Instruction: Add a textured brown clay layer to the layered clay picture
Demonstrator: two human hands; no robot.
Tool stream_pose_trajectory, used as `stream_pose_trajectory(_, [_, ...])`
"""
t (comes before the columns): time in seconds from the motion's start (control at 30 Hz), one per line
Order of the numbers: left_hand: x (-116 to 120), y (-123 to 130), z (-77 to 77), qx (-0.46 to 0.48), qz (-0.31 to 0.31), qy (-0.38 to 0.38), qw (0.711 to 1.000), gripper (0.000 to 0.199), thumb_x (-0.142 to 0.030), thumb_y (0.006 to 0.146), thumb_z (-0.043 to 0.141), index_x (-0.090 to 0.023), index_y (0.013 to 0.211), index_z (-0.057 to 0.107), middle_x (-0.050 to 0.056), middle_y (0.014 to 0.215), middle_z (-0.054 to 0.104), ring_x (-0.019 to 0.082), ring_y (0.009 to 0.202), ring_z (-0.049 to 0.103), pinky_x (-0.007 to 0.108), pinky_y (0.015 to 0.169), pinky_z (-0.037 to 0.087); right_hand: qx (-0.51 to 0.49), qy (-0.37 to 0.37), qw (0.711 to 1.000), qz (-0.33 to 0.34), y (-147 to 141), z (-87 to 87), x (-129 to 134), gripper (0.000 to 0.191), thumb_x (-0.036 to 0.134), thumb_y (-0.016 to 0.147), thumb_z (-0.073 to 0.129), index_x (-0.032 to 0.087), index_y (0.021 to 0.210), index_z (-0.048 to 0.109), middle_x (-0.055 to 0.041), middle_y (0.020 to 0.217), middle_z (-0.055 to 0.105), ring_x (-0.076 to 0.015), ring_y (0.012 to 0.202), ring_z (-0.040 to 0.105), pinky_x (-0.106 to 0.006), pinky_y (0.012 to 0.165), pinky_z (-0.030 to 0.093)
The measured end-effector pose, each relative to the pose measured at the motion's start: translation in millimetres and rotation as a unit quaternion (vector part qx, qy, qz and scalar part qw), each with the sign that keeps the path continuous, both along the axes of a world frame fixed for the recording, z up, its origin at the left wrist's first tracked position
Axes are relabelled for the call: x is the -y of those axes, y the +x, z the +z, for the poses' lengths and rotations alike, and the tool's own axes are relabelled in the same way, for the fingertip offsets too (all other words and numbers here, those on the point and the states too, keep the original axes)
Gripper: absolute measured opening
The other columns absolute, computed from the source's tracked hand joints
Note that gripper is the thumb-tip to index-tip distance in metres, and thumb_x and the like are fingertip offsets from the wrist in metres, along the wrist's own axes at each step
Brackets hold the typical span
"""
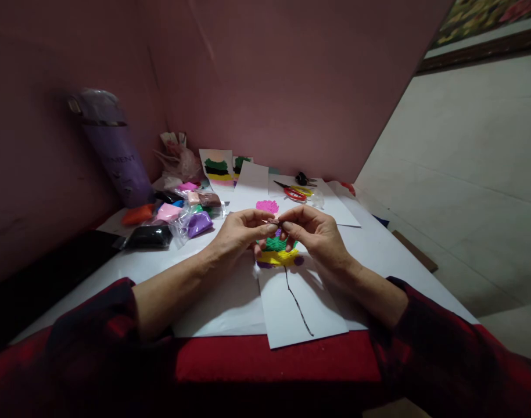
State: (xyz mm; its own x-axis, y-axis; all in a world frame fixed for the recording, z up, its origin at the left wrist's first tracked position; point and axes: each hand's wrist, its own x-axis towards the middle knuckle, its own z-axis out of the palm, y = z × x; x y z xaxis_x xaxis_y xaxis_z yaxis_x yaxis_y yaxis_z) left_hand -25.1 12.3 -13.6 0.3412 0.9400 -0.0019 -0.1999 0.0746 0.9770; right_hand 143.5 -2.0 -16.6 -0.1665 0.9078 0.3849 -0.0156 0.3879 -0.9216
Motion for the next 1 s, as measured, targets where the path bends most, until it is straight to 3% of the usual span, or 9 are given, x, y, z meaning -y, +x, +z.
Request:
stream_pose_trajectory(0.1, [-0.8, -0.1, -0.6, -0.002, -0.006, 0.017, 1.0, 0.016, -0.017, 0.068, 0.079, -0.012, 0.08, 0.07, 0.004, 0.071, 0.07, 0.008, 0.05, 0.056, 0.021, 0.048, 0.043, 0.013, 0.008, 1.0, -0.009, -0.1, -1.2, -1.0, 0.014, 0.031, 0.078, 0.07, 0.018, 0.082, 0.065, 0.0004, 0.067, 0.062, -0.0129, 0.06, 0.058, -0.026, 0.049, 0.051])
stream_pose_trajectory(0.3, [-1.4, 0.9, -0.2, -0.033, 0.004, 0.065, 0.997, 0.01, -0.015, 0.068, 0.076, -0.01, 0.076, 0.071, 0.0, 0.054, 0.064, 0.009, 0.043, 0.055, 0.021, 0.045, 0.044, 0.069, -0.014, 0.996, -0.059, 0.0, -5.4, -1.4, 0.028, 0.04, 0.073, 0.078, 0.019, 0.084, 0.065, -0.0012, 0.073, 0.064, -0.0141, 0.065, 0.059, -0.022, 0.044, 0.047])
stream_pose_trajectory(0.5, [-2.4, -0.5, -3.9, -0.008, -0.035, 0.052, 0.998, 0.025, -0.021, 0.065, 0.08, -0.011, 0.086, 0.072, 0.006, 0.075, 0.073, 0.011, 0.054, 0.061, 0.023, 0.05, 0.05, 0.044, -0.017, 0.998, -0.05, 0.3, -4.9, -2.7, 0.026, 0.038, 0.074, 0.077, 0.017, 0.078, 0.062, -0.0005, 0.069, 0.064, -0.0128, 0.06, 0.059, -0.023, 0.045, 0.049])
stream_pose_trajectory(0.6, [-3.9, -0.9, -6.4, -0.015, -0.017, 0.041, 0.999, 0.024, -0.027, 0.067, 0.081, -0.011, 0.083, 0.071, 0.005, 0.072, 0.072, 0.009, 0.054, 0.06, 0.021, 0.05, 0.047, 0.039, -0.014, 0.999, -0.03, -0.4, -5.6, -3.1, 0.023, 0.035, 0.075, 0.075, 0.017, 0.079, 0.062, 0.0001, 0.069, 0.064, -0.0118, 0.058, 0.059, -0.023, 0.046, 0.049])
stream_pose_trajectory(0.7, [-3.3, 0.9, -5.7, -0.021, -0.006, 0.044, 0.999, 0.016, -0.021, 0.07, 0.077, -0.011, 0.078, 0.068, 0.001, 0.062, 0.068, 0.008, 0.047, 0.057, 0.02, 0.048, 0.046, 0.043, -0.007, 0.999, -0.027, -1.7, -6.0, -1.9, 0.016, 0.028, 0.076, 0.072, 0.017, 0.078, 0.062, 0.0011, 0.068, 0.064, -0.0103, 0.056, 0.058, -0.023, 0.047, 0.049])
stream_pose_trajectory(0.8, [-1.3, 3.4, -2.5, -0.025, 0.016, 0.047, 0.998, 0.006, -0.012, 0.073, 0.071, -0.01, 0.075, 0.065, 0.0, 0.057, 0.065, 0.008, 0.043, 0.055, 0.02, 0.046, 0.045, 0.04, -0.007, 0.998, -0.053, -2.2, -4.6, -0.7, 0.011, 0.023, 0.074, 0.07, 0.017, 0.074, 0.061, 0.0026, 0.065, 0.062, -0.0088, 0.052, 0.055, -0.022, 0.046, 0.048])
stream_pose_trajectory(1.0, [-1.7, 2.9, 2.0, 0.017, 0.128, 0.03, 0.991, 0.005, -0.007, 0.075, 0.066, -0.01, 0.076, 0.062, 0.002, 0.058, 0.066, 0.007, 0.042, 0.053, 0.019, 0.043, 0.042, 0.006, -0.028, 0.991, -0.129, 2.8, -3.3, -6.8, 0.01, 0.02, 0.073, 0.068, 0.018, 0.071, 0.059, 0.0043, 0.057, 0.057, -0.0099, 0.048, 0.054, -0.025, 0.045, 0.05])
